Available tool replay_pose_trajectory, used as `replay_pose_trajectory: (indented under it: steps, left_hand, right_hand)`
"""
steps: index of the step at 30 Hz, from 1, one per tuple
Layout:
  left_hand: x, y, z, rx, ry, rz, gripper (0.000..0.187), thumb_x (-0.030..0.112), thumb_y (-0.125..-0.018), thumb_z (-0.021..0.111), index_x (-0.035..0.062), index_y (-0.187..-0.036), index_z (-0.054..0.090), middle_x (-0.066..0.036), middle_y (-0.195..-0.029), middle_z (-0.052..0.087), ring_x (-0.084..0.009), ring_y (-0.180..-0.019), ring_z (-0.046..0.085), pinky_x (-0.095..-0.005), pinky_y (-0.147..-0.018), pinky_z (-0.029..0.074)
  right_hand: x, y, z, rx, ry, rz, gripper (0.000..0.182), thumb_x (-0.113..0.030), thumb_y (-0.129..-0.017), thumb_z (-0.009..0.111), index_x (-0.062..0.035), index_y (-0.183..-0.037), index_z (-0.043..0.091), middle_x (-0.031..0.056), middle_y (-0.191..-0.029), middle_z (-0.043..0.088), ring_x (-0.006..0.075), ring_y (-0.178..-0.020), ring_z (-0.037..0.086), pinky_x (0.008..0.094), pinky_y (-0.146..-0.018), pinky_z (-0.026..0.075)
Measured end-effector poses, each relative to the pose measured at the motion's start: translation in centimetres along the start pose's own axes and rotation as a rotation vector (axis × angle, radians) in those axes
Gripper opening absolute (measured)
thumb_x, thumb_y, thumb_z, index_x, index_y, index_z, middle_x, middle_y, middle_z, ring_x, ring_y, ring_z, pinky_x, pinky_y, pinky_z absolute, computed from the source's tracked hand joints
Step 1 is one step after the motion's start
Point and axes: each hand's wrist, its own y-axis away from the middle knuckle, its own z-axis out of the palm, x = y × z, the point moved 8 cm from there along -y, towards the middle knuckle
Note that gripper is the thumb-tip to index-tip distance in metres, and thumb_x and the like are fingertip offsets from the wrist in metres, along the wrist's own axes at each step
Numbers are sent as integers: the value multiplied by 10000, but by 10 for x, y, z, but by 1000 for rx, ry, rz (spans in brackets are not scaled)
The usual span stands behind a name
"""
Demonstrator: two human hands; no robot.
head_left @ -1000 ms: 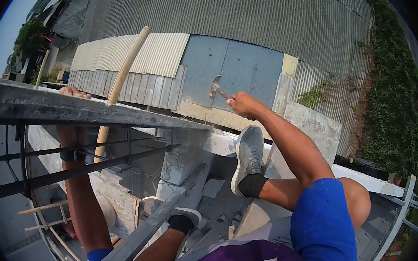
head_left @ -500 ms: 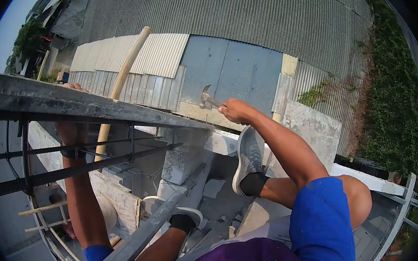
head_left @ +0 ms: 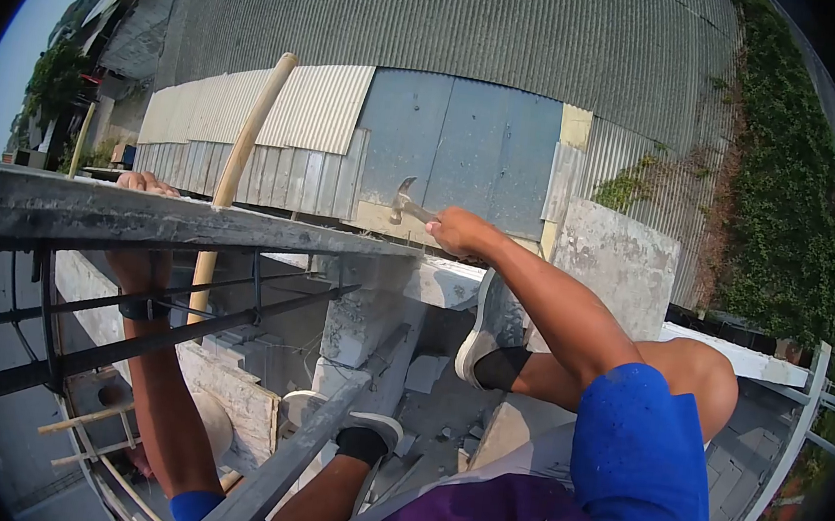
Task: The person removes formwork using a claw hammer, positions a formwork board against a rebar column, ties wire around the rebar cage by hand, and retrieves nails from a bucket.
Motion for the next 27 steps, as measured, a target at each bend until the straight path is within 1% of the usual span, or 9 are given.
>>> replay_pose_trajectory:
  steps: [5, 8, 10, 12, 15, 18, 21, 24, 27]
  left_hand:
    - [-4, -1, -11, -60, 46, -15, 346, 411, -989, 615, 94, -951, 480, -47, -879, 517, -205, -871, 524, -367, -926, 424]
    - [-6, 1, -23, -7, 110, -4, 353, 417, -991, 611, 82, -980, 503, -57, -897, 538, -215, -881, 544, -377, -943, 428]
    - [-9, 7, -31, 110, 163, -1, 356, 418, -994, 607, 74, -999, 514, -64, -903, 544, -220, -883, 548, -380, -947, 432]
    - [-11, 9, -37, 204, 206, 6, 358, 418, -996, 602, 70, -1009, 518, -67, -904, 544, -221, -883, 548, -381, -948, 433]
    - [-12, 10, -39, 224, 204, 0, 356, 416, -998, 594, 70, -1008, 512, -67, -899, 535, -218, -880, 543, -379, -946, 432]
    - [-11, 9, -36, 211, 184, -5, 354, 414, -1001, 586, 69, -1008, 506, -66, -894, 526, -215, -878, 539, -377, -944, 431]
    - [-10, 9, -33, 207, 165, -13, 352, 411, -1003, 578, 68, -1007, 501, -66, -888, 516, -213, -875, 534, -375, -942, 430]
    - [-8, 6, -25, 162, 125, -23, 350, 409, -1006, 570, 67, -1007, 495, -66, -883, 507, -210, -872, 529, -374, -940, 429]
    - [0, 4, 0, -14, 85, -6, 337, 399, -1015, 552, 71, -994, 478, -59, -867, 485, -203, -866, 520, -370, -934, 426]
  right_hand:
    - [-41, 51, -95, 419, -393, 8, 432, -383, -1075, 437, 22, -1113, 582, 268, -999, 696, 442, -921, 687, 554, -828, 506]
    - [-16, 35, -87, 833, -353, -6, 386, -366, -1067, 447, -2, -1032, 570, 228, -819, 668, 421, -757, 657, 529, -735, 500]
    - [7, 20, -35, 609, -175, 12, 429, -382, -1063, 449, 29, -1092, 569, 263, -856, 684, 457, -812, 672, 535, -767, 506]
    - [11, 15, 16, -57, 39, 14, 480, -399, -1059, 451, 60, -1154, 555, 286, -881, 689, 501, -868, 661, 541, -794, 504]
    - [20, -7, 12, 12, 159, -144, 477, -392, -1064, 444, 56, -1194, 547, 273, -828, 671, 486, -836, 658, 531, -774, 506]
    - [-19, 58, -57, 167, -296, 163, 445, -379, -1066, 444, 38, -1175, 558, 270, -819, 670, 479, -834, 660, 529, -772, 510]
    - [-12, 39, -90, 654, -320, -37, 423, -370, -1069, 438, 23, -1166, 558, 277, -880, 687, 474, -890, 670, 527, -797, 512]
    - [-2, 43, -54, 703, -390, 159, 426, -361, -1066, 440, 18, -1214, 565, 283, -998, 699, 466, -999, 669, 528, -864, 507]
    - [4, 22, 11, 66, 63, 35, 444, -353, -1060, 459, 36, -1199, 621, 276, -1110, 695, 459, -1091, 654, 526, -934, 493]
